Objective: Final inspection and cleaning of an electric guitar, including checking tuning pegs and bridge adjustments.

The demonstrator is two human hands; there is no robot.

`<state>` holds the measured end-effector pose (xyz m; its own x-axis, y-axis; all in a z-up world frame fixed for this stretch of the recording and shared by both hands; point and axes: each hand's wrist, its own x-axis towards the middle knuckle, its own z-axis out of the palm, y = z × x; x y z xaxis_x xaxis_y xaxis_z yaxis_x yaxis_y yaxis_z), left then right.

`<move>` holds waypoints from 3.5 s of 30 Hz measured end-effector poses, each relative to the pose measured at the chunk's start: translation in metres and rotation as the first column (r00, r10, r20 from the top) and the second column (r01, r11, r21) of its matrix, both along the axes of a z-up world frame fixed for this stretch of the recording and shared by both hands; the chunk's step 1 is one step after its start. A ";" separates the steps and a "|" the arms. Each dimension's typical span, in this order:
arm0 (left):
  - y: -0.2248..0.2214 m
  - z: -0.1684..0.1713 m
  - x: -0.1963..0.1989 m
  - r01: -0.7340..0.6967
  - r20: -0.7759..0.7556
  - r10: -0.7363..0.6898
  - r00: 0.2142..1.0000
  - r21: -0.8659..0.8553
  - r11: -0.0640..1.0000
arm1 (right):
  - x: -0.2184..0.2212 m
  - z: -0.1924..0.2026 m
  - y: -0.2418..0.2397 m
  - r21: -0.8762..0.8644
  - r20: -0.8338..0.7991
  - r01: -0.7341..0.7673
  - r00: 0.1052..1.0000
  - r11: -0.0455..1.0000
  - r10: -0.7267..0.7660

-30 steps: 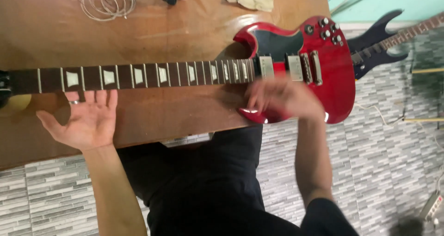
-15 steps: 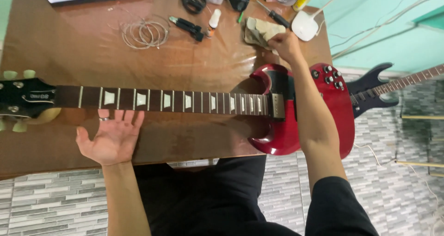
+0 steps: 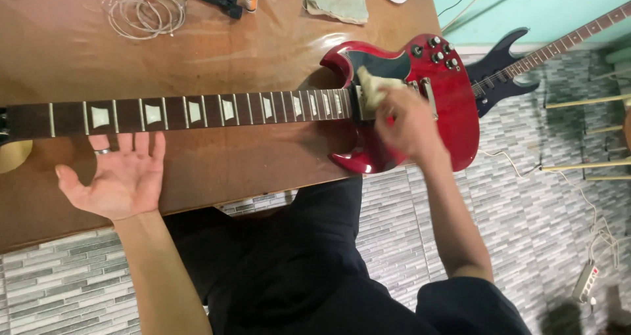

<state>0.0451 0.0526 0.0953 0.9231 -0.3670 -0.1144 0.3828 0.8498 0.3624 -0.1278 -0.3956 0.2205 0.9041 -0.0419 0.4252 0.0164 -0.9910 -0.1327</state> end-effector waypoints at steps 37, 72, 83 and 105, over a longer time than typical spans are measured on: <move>-0.002 0.011 0.000 0.001 0.013 -0.002 1.000 0.063 0.998 | -0.002 -0.066 0.036 0.159 -0.432 0.167 0.898 0.973 -0.084; -0.005 0.022 -0.008 -0.013 -0.025 0.016 1.000 0.109 0.994 | -0.067 -0.064 0.042 0.073 -0.429 0.311 0.867 0.947 -0.252; -0.006 0.023 -0.008 -0.032 -0.070 0.037 0.997 0.069 0.997 | -0.059 -0.067 0.019 0.186 -0.240 0.107 0.969 0.977 -0.061; -0.004 0.020 -0.007 -0.022 -0.033 0.028 0.999 0.175 0.984 | -0.058 -0.073 0.003 -0.058 -0.325 0.503 0.807 0.863 -0.492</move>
<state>0.0378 0.0485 0.1158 0.9259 -0.3157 -0.2074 0.3777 0.7842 0.4923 -0.1860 -0.3928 0.1470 0.8402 -0.5310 0.1098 -0.5259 -0.8474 -0.0731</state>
